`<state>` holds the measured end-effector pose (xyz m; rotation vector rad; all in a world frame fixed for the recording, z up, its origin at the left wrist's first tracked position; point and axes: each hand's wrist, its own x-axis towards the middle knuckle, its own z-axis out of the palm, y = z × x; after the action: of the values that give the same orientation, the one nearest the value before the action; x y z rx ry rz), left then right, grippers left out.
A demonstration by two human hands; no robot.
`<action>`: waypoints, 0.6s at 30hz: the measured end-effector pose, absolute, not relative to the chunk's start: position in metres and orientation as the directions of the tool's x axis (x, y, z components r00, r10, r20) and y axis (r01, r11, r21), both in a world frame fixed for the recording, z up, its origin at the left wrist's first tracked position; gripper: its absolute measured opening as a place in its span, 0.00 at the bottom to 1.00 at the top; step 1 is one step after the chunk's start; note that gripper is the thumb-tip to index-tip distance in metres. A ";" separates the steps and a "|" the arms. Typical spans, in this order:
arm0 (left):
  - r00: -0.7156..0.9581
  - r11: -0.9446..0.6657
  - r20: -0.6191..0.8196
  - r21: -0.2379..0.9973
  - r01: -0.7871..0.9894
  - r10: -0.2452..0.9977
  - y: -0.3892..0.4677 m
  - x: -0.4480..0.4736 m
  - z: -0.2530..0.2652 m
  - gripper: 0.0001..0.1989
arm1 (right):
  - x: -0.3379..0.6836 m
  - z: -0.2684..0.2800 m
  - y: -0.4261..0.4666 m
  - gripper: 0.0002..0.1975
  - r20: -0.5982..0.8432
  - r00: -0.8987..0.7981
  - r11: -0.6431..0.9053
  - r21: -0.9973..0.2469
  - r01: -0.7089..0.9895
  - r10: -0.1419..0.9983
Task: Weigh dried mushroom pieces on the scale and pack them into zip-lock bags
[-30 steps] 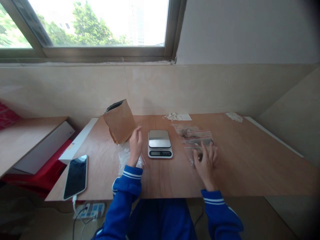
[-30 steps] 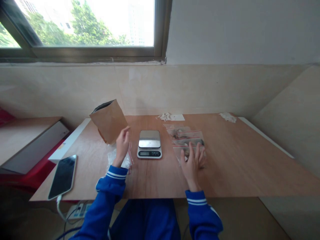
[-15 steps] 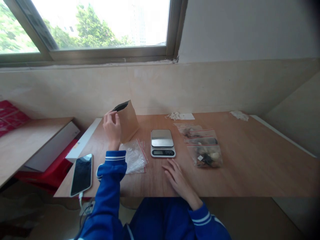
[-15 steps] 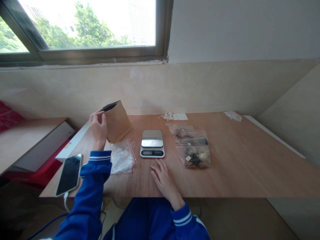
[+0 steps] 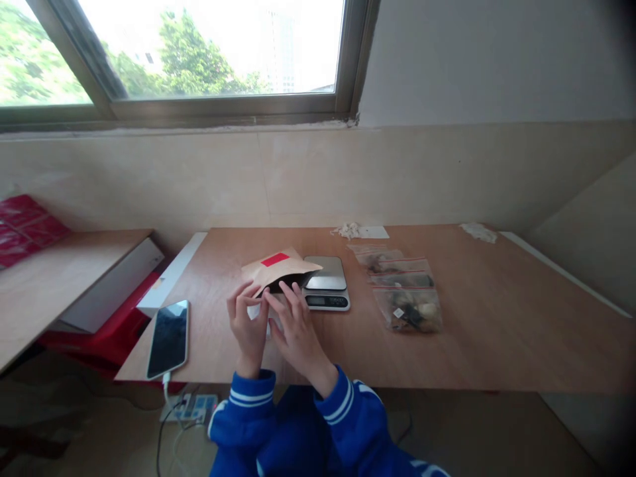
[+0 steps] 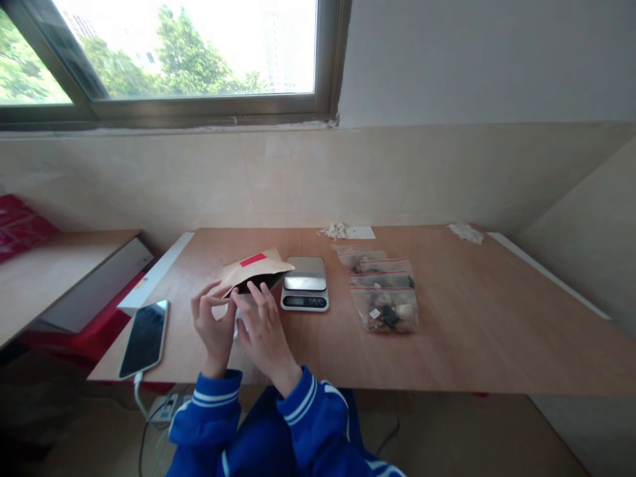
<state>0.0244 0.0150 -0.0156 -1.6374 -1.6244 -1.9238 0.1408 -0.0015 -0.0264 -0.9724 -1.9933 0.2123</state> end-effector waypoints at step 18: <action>-0.449 -0.283 0.558 0.790 0.543 0.698 -0.007 0.021 -0.055 0.10 | 0.145 -0.062 0.014 0.22 0.342 -0.205 0.398 -0.750 0.528 0.917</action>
<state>0.0209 -0.0071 -0.0547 -1.7066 -1.9499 -1.9920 0.1447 0.0142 -0.0615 -1.2437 -1.8658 0.6227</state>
